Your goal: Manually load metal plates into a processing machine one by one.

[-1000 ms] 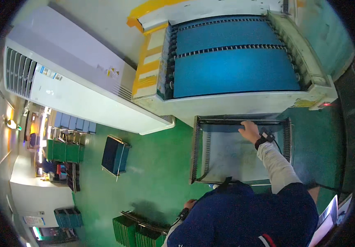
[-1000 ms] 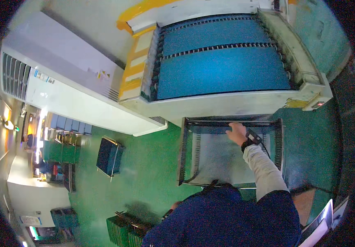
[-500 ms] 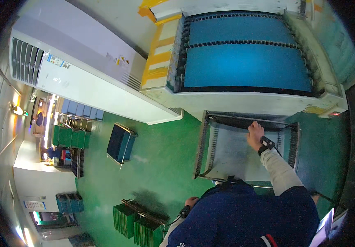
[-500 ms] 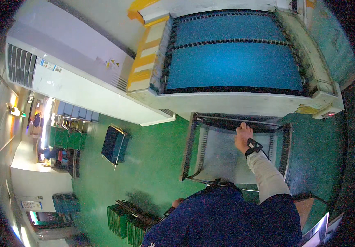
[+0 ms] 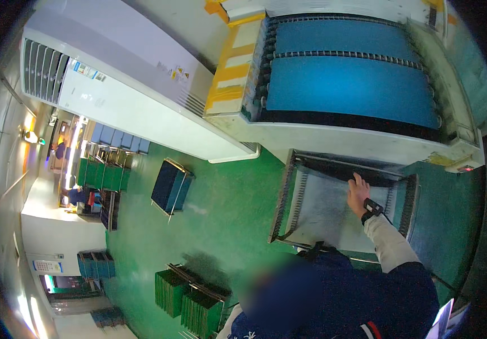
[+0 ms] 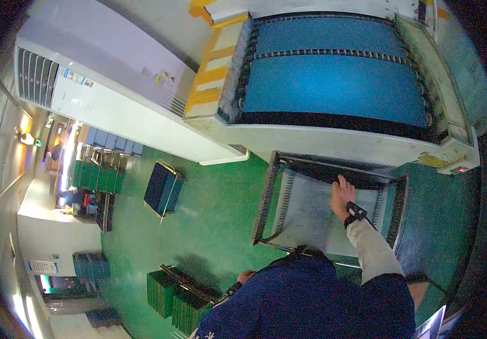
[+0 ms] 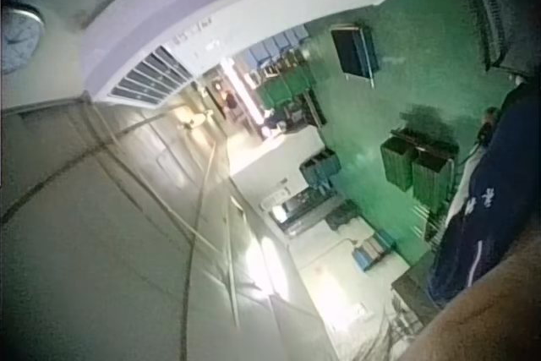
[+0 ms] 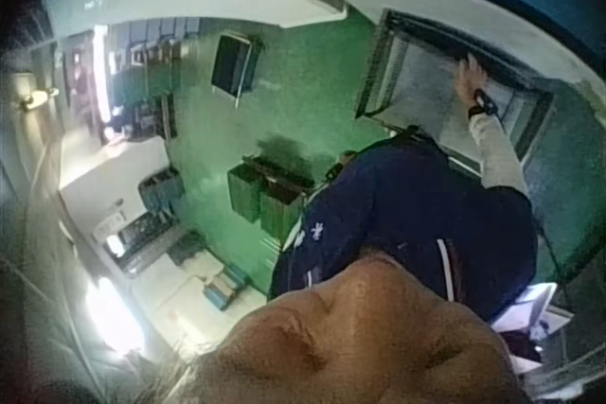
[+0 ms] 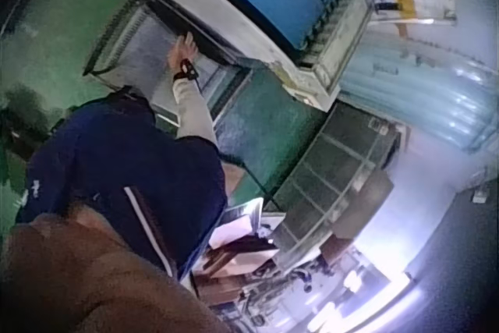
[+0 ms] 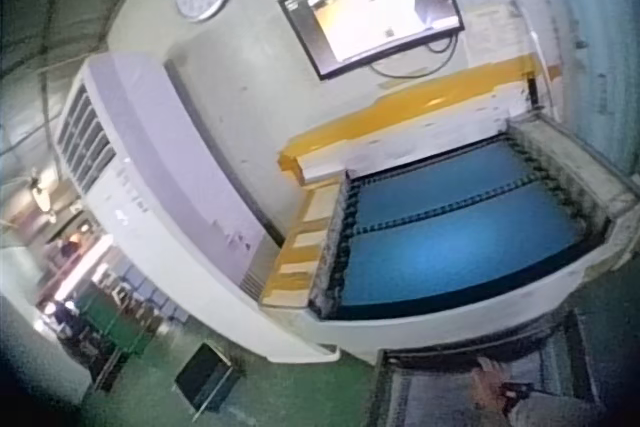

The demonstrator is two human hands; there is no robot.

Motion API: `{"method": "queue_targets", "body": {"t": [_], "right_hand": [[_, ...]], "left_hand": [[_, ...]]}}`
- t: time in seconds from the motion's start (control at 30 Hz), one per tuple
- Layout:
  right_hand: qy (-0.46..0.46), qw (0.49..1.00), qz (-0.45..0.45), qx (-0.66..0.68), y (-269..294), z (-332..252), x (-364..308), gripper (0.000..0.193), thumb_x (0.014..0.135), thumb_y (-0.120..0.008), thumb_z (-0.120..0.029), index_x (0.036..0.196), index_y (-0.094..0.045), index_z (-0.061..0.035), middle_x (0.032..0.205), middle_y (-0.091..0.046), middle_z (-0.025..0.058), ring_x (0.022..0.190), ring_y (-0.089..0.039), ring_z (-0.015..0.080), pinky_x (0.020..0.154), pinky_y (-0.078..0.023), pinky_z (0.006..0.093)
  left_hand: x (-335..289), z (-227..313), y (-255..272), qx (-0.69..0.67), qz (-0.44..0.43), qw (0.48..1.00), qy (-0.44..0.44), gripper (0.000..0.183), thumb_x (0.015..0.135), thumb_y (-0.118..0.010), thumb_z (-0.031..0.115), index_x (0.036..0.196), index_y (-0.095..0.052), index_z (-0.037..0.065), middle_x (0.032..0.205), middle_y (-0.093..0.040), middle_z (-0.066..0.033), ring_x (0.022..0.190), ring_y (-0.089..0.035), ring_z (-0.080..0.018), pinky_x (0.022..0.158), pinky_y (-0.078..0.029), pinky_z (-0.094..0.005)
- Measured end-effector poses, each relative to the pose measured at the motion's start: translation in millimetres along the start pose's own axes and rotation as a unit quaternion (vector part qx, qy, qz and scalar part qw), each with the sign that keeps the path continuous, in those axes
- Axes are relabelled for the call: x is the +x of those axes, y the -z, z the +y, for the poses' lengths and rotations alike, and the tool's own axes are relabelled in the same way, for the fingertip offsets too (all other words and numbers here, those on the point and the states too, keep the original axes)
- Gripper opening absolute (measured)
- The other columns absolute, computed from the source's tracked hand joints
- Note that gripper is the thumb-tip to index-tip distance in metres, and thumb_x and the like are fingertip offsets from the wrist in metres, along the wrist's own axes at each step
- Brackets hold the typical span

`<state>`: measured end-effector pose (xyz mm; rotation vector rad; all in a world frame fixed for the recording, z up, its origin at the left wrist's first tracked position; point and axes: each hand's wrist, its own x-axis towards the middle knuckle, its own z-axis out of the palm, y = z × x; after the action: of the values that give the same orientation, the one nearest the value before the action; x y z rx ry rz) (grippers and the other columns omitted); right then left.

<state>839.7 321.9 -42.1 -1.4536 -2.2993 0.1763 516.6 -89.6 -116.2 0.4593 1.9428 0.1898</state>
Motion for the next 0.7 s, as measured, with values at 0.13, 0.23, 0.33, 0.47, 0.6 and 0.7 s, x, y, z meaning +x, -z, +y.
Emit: {"method": "queue_targets", "body": {"t": [0.13, 0.23, 0.33, 0.47, 0.6, 0.7], "right_hand": [[-0.012, 0.998, -0.055, 0.021, 5, -1, 2, 0.028, 0.068, -0.059, -0.007, 0.095, -0.054, -0.0011, 0.105, -0.048, 0.0141, 0.094, -0.049, 0.0327, 0.078, -0.039, 0.0432], [-0.061, 0.991, -0.119, -0.003, -3, 2, 3, 0.023, 0.071, -0.059, -0.004, 0.094, -0.053, -0.0052, 0.098, -0.049, 0.0126, 0.094, -0.049, 0.0325, 0.081, -0.038, 0.0442], [-0.070, 0.993, -0.095, 0.000, -26, 11, 6, 0.012, 0.072, -0.057, -0.006, 0.084, -0.058, -0.0068, 0.086, -0.057, 0.0134, 0.086, -0.055, 0.0335, 0.076, -0.042, 0.0440], [-0.096, 0.969, -0.160, -0.159, -93, 60, 2, 0.005, 0.072, -0.057, -0.009, 0.071, -0.062, -0.0087, 0.073, -0.062, 0.0145, 0.073, -0.061, 0.0340, 0.066, -0.048, 0.0422], [-0.059, 0.985, -0.157, -0.042, -103, 68, 5, 0.009, 0.072, -0.060, -0.013, 0.079, -0.063, -0.0085, 0.081, -0.064, 0.0146, 0.078, -0.062, 0.0324, 0.069, -0.048, 0.0398], [-0.070, 0.963, -0.257, -0.046, -130, 109, 4, 0.015, 0.073, -0.061, -0.015, 0.084, -0.060, -0.0048, 0.083, -0.062, 0.0153, 0.081, -0.059, 0.0352, 0.070, -0.046, 0.0421]], "left_hand": [[0, -2, 0, 0.024, 0.028, 0.999, -0.028, 0.038, 0.078, -0.061, 0.031, 0.107, -0.063, 0.006, 0.101, -0.065, -0.0122, 0.092, -0.062, -0.0232, 0.083, -0.047, -0.0334], [-9, 14, 3, 0.000, 0.027, 1.000, 0.004, 0.037, 0.078, -0.061, 0.031, 0.105, -0.064, 0.006, 0.100, -0.065, -0.0124, 0.091, -0.062, -0.0235, 0.082, -0.047, -0.0335], [-12, 6, 0, 0.013, 0.032, 0.999, -0.039, 0.038, 0.077, -0.062, 0.032, 0.104, -0.064, 0.005, 0.101, -0.065, -0.0129, 0.092, -0.062, -0.0240, 0.082, -0.047, -0.0337], [-1, 5, -4, 0.016, 0.025, 1.000, -0.001, 0.038, 0.077, -0.062, 0.036, 0.104, -0.065, 0.009, 0.101, -0.065, -0.0116, 0.093, -0.061, -0.0252, 0.083, -0.047, -0.0349], [-4, -8, -8, 0.011, 0.048, 0.999, 0.003, 0.037, 0.076, -0.061, 0.037, 0.104, -0.065, 0.012, 0.101, -0.065, -0.0106, 0.093, -0.061, -0.0257, 0.084, -0.046, -0.0359], [4, 5, -4, 0.001, 0.057, 0.998, -0.007, 0.037, 0.075, -0.062, 0.035, 0.103, -0.065, 0.011, 0.100, -0.065, -0.0110, 0.092, -0.061, -0.0257, 0.083, -0.047, -0.0361]]}}
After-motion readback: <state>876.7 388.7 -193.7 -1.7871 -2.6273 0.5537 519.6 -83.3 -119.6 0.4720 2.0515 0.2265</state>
